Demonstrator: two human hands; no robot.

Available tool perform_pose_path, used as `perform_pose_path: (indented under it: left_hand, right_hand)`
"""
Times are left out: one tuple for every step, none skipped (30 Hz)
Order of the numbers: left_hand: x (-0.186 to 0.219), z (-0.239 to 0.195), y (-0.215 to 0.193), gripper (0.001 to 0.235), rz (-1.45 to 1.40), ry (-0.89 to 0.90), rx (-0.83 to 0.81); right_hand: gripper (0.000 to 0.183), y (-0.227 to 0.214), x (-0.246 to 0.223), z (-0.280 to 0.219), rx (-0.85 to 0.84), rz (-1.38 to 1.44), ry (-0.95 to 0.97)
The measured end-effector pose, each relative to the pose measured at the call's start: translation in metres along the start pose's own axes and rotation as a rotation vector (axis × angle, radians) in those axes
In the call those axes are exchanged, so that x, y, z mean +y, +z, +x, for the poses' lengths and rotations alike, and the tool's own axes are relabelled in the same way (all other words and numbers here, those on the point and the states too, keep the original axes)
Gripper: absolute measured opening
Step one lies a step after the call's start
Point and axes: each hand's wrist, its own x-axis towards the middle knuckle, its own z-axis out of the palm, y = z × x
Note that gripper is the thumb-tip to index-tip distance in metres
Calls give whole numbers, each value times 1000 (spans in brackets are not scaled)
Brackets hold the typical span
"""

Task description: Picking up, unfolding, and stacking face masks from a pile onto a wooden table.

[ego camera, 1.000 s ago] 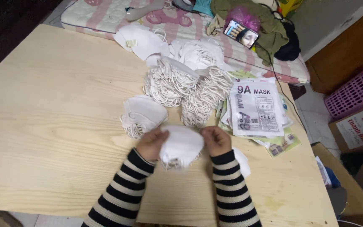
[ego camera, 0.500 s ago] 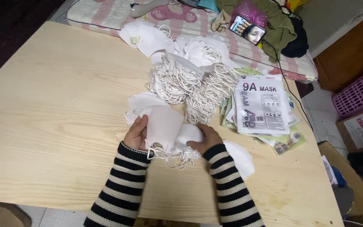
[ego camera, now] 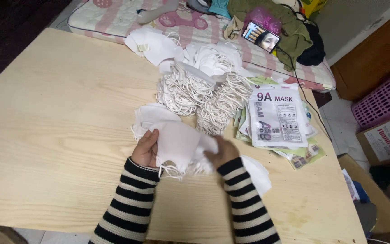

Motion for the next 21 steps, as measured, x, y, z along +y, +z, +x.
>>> perform_pose_path:
  left_hand:
    - [-6, 3, -4, 36, 1, -5, 9]
    - [-12, 6, -9, 34, 29, -28, -13]
    - [-19, 10, -14, 33, 56, -54, -37]
    - [-20, 1, -1, 33, 56, -62, -29]
    - [-20, -9, 12, 35, 118, -90, -33]
    - [-19, -19, 24, 37, 180, -120, -37]
    - [-30, -13, 13, 37, 180, -130, -25]
    - [-41, -8, 1, 35, 331, -121, -54]
    - [-51, -1, -10, 33, 479, -108, -86]
    - [-55, -4, -8, 33, 478, -114, -78]
    - [-58, -5, -5, 31, 467, -114, -93]
    - [-61, -7, -2, 29, 456, -113, -109]
    - [-64, -6, -5, 29, 458, -115, -108]
    - [-66, -5, -9, 29, 462, -113, -99]
    - [-68, -2, -11, 29, 464, -108, -97]
    - [-63, -4, -4, 29, 466, -107, -101]
    - [-60, -8, 2, 28, 450, -109, -105]
    - [-57, -12, 7, 27, 434, -111, -108]
    - [-54, -14, 13, 27, 433, -109, -113]
    - [-52, -16, 19, 26, 395, -133, -141]
    - [-50, -19, 23, 26, 360, -160, -168]
  right_hand:
    - [69, -2, 10, 7, -9, 1, 4]
    - [65, -3, 21, 15, 162, -3, -26]
    - [61, -4, 33, 22, 333, -8, -53]
    - [61, 1, 39, 25, 324, -7, -46]
    - [70, 6, 43, 28, 424, -9, -104]
    - [80, 12, 48, 31, 523, -10, -162]
    - [80, 14, 53, 32, 511, -9, -154]
    - [80, 15, 58, 32, 585, -44, -236]
    - [80, 16, 63, 36, 661, -80, -324]
    - [80, 16, 65, 34, 652, -79, -321]
    - [78, 17, 66, 32, 689, -71, -344]
    - [77, 16, 67, 30, 726, -62, -368]
    - [77, 9, 63, 22, 725, -60, -366]
    - [71, 1, 58, 13, 708, -6, -373]
    - [66, -10, 53, 6, 698, 46, -382]
    - [66, -16, 60, -1, 703, 46, -382]
    - [56, -22, 67, -11, 721, 78, -336]
    - [46, -29, 75, -20, 740, 110, -291]
    - [46, -34, 84, -30, 744, 108, -293]
    - [41, -40, 93, -40, 633, 70, -139]
    - [35, -45, 102, -51, 519, 34, 16]
